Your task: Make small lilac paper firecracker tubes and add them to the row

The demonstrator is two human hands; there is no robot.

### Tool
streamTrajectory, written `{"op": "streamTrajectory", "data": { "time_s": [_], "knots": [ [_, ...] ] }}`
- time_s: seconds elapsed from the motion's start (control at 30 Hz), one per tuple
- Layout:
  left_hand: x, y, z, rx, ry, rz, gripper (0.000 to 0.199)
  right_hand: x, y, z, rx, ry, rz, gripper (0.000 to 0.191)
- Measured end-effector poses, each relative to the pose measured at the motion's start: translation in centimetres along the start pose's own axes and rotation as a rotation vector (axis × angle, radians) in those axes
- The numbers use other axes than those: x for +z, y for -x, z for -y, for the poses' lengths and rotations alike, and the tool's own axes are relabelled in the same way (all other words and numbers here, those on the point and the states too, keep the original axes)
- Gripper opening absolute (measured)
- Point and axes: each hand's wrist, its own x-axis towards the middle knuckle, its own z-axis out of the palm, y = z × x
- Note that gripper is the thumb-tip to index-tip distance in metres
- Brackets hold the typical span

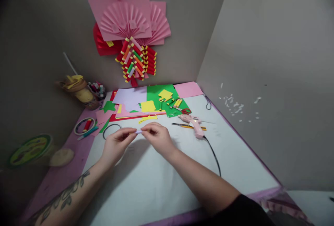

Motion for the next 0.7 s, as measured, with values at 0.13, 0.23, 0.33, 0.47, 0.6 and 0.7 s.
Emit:
{"op": "streamTrajectory", "data": {
  "time_s": [0.13, 0.23, 0.33, 0.47, 0.6, 0.7],
  "knots": [
    [0.4, -2.6, 1.1, -0.075, 0.044, -0.044, 0.02, 0.5, -2.4, -1.4, 0.037, 0.009, -0.033, 0.01],
    [0.5, -3.5, 2.5, -0.095, 0.047, -0.052, 0.019, 1.0, -3.1, -2.8, 0.028, 0.013, -0.038, 0.008],
    [0.4, -3.6, 3.6, -0.082, 0.032, -0.034, 0.017, 1.2, -3.1, -4.0, 0.025, -0.011, -0.023, 0.005],
    [0.2, -3.5, 4.3, -0.117, 0.048, -0.017, 0.018, 1.2, -2.8, -4.7, 0.055, -0.002, -0.005, 0.008],
    [0.1, -3.7, 4.7, -0.139, 0.052, -0.027, 0.018, 1.0, -2.5, -5.3, 0.142, -0.038, -0.041, 0.021],
    [-0.1, -3.8, 5.0, -0.127, 0.046, -0.019, 0.016, 0.7, -2.4, -5.6, 0.19, -0.038, -0.023, 0.019]
  ]
}}
